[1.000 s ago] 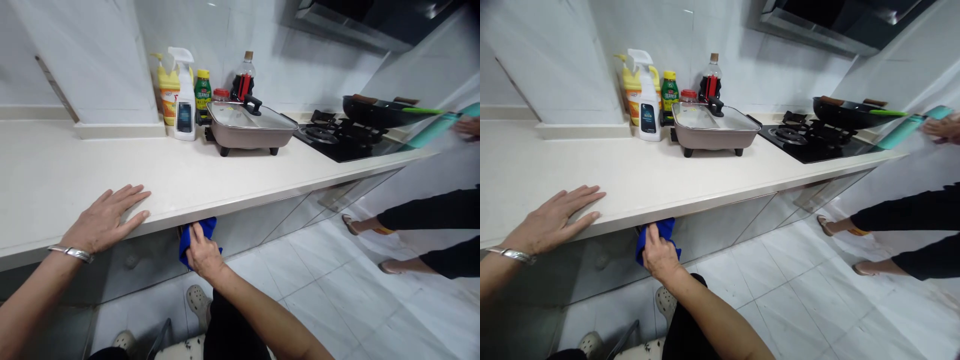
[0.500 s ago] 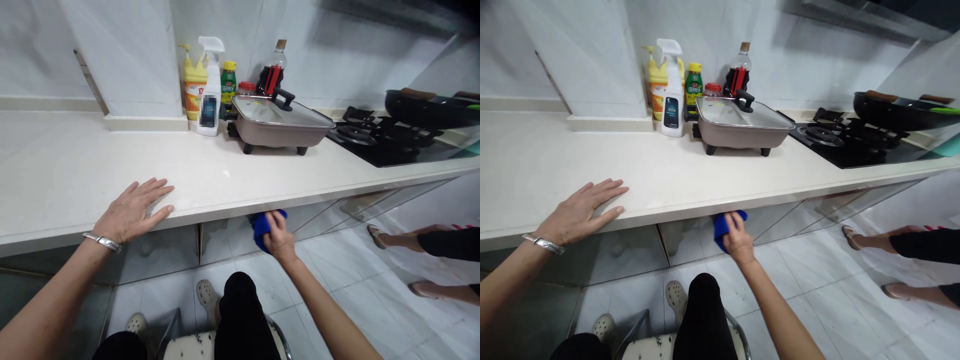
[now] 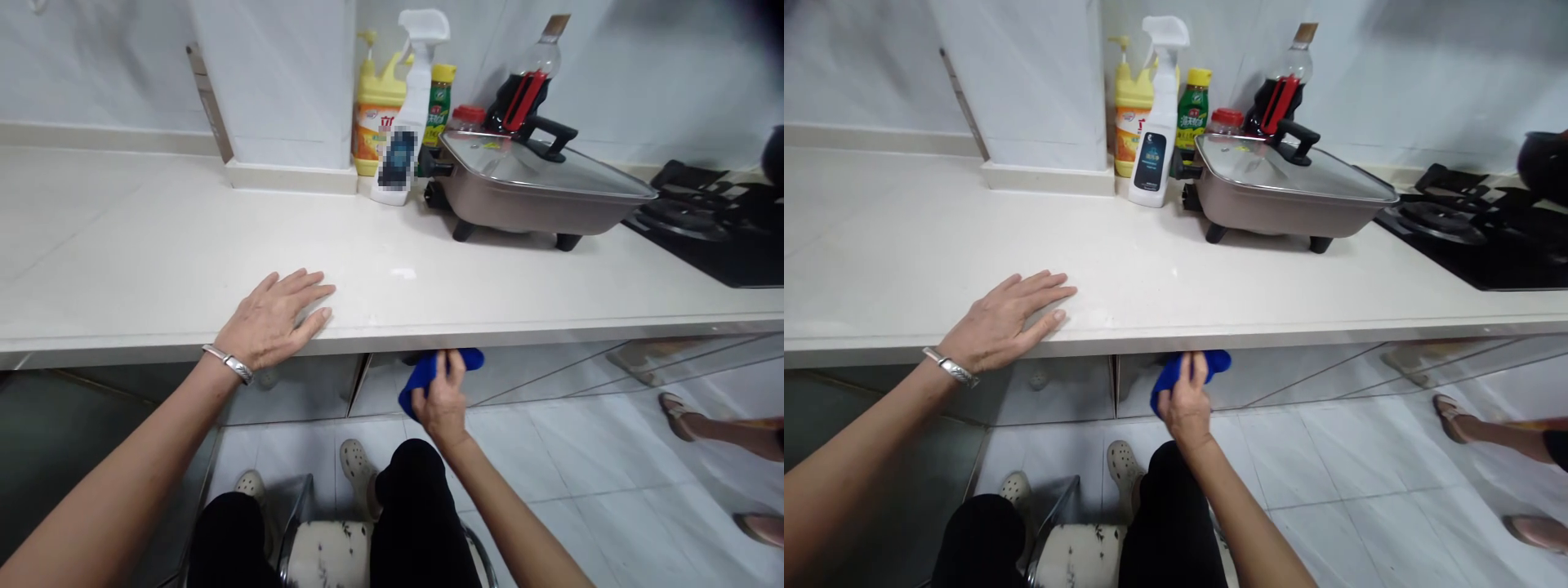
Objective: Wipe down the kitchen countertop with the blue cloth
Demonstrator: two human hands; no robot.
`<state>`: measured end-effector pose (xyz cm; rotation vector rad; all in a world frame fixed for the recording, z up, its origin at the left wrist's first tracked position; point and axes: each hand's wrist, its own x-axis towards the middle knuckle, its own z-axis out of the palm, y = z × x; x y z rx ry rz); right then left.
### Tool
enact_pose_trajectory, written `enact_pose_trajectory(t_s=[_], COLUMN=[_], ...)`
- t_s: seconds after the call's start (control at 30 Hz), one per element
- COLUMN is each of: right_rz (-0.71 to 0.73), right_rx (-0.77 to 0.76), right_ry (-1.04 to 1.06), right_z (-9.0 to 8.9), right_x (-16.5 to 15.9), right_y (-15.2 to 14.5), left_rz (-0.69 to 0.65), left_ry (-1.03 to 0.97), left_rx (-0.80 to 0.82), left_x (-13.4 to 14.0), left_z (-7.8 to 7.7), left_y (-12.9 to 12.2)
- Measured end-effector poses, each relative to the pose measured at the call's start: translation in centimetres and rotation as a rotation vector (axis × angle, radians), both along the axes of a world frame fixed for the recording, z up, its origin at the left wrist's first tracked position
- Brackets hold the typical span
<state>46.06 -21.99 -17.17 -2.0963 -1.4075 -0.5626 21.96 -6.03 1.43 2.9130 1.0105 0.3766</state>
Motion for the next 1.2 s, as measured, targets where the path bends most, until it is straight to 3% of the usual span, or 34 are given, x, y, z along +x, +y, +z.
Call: enact_pose_trajectory(t_s=[0.13,0.47,1.0,1.1,1.2], right_rz=[0.076,0.216,0.707,0.72,0.651], right_rx=[0.025,-0.003,-0.558,-0.63,-0.598], right_ry=[-0.033,0.092,-0.023,0.006,-0.058], right_z=[-0.2,0.9,5.6,6.2,6.5], right_x=[-4.6,-10.8,-22.6,-23.3,-22.1], right_y=[1.4,3.1,8.9,9.2,8.6], left_rz=[0.008,0.01,0.031,0.041,0.043], left_ry=[-0.015,-0.035,-0.088,-0.1,-0.107], left_rx=[-0.007,-0.028,-0.132,-0.155,-0.154], left_x=[0.1,0.0,0.0,-0.1,-0.3], left_z=[0.0,-0.3,-0.3,-0.4,-0.4], left_y=[0.0,0.1,0.4,0.4,0.3])
